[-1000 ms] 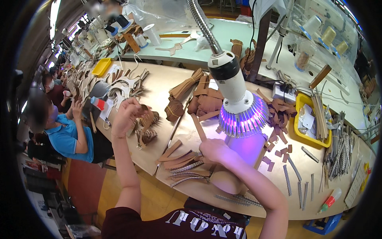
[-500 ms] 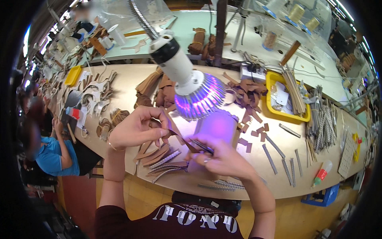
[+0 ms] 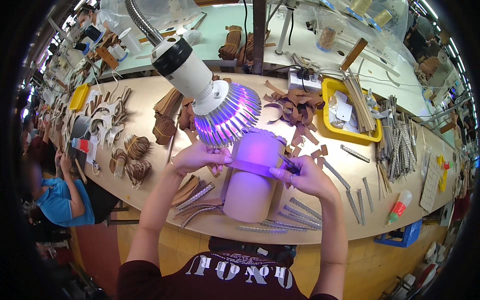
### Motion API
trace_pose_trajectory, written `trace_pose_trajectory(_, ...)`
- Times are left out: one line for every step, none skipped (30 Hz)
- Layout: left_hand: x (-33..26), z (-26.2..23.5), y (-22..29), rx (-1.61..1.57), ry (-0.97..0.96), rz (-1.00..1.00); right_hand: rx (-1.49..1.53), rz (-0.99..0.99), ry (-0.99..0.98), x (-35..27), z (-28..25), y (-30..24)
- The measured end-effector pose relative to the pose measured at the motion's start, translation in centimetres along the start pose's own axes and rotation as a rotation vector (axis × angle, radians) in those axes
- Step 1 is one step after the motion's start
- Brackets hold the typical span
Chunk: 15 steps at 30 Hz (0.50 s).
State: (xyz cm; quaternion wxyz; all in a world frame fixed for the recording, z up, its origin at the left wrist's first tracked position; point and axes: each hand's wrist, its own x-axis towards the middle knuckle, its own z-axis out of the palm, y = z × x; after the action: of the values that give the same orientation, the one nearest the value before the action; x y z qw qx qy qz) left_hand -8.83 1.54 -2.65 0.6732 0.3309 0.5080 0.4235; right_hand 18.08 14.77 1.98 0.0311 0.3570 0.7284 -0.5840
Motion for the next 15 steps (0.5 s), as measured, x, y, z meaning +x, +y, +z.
trace_pose_trajectory(0.2, -0.1, -0.3, -0.008, 0.02, -0.009, -0.017, 0.022, 0.015, 0.3, 0.0, 0.2)
trace_pose_trajectory(0.4, 0.0, -0.7, -0.015, 0.039, -0.017, -0.027, 0.029, 0.026, 0.7, -0.1, 0.3)
trace_pose_trajectory(0.5, 0.0, -1.0, -0.019, 0.052, -0.016, -0.05, 0.046, 0.041, 0.9, -0.1, 0.6)
trace_pose_trajectory(0.6, 0.1, -1.3, -0.024, 0.065, -0.014, -0.05, 0.049, 0.034, 1.1, 0.0, 0.9)
trace_pose_trajectory(0.7, 0.3, -1.6, -0.025, 0.091, -0.028, -0.062, 0.063, 0.029, 1.3, 0.0, 1.2)
trace_pose_trajectory(0.8, 0.5, -1.9, -0.039, 0.08, -0.006, -0.088, 0.081, 0.018, 1.4, 0.1, 1.6)
trace_pose_trajectory(1.0, 0.9, -2.2, -0.049, 0.083, 0.001, -0.093, 0.054, 0.036, 1.6, 0.2, 1.9)
trace_pose_trajectory(1.0, 1.1, -2.6, -0.063, 0.088, 0.006, -0.109, 0.031, 0.045, 1.6, 0.3, 2.3)
trace_pose_trajectory(0.8, 1.3, -2.9, 0.055, 0.173, 0.078, -0.125, 0.007, 0.053, 1.7, 0.7, 2.7)
trace_pose_trajectory(0.6, 1.3, -3.2, 0.173, 0.256, 0.147, -0.068, -0.035, 0.164, 1.7, 1.1, 3.0)
trace_pose_trajectory(0.3, 1.3, -3.6, 0.291, 0.339, 0.214, -0.009, -0.077, 0.275, 1.6, 1.6, 3.3)
trace_pose_trajectory(-0.2, 1.2, -4.0, 0.393, 0.406, 0.232, 0.042, -0.077, 0.378, 1.4, 2.1, 3.5)
trace_pose_trajectory(-0.9, 1.1, -4.5, 0.496, 0.471, 0.248, 0.029, -0.088, 0.448, 1.2, 2.1, 3.6)
trace_pose_trajectory(-1.6, 1.0, -5.0, 0.592, 0.531, 0.28, 0.044, -0.122, 0.487, 0.9, 2.0, 3.7)
trace_pose_trajectory(-2.3, 0.9, -5.6, 0.802, 0.55, 0.315, 0.053, -0.092, 0.527, 0.4, 1.9, 3.6)
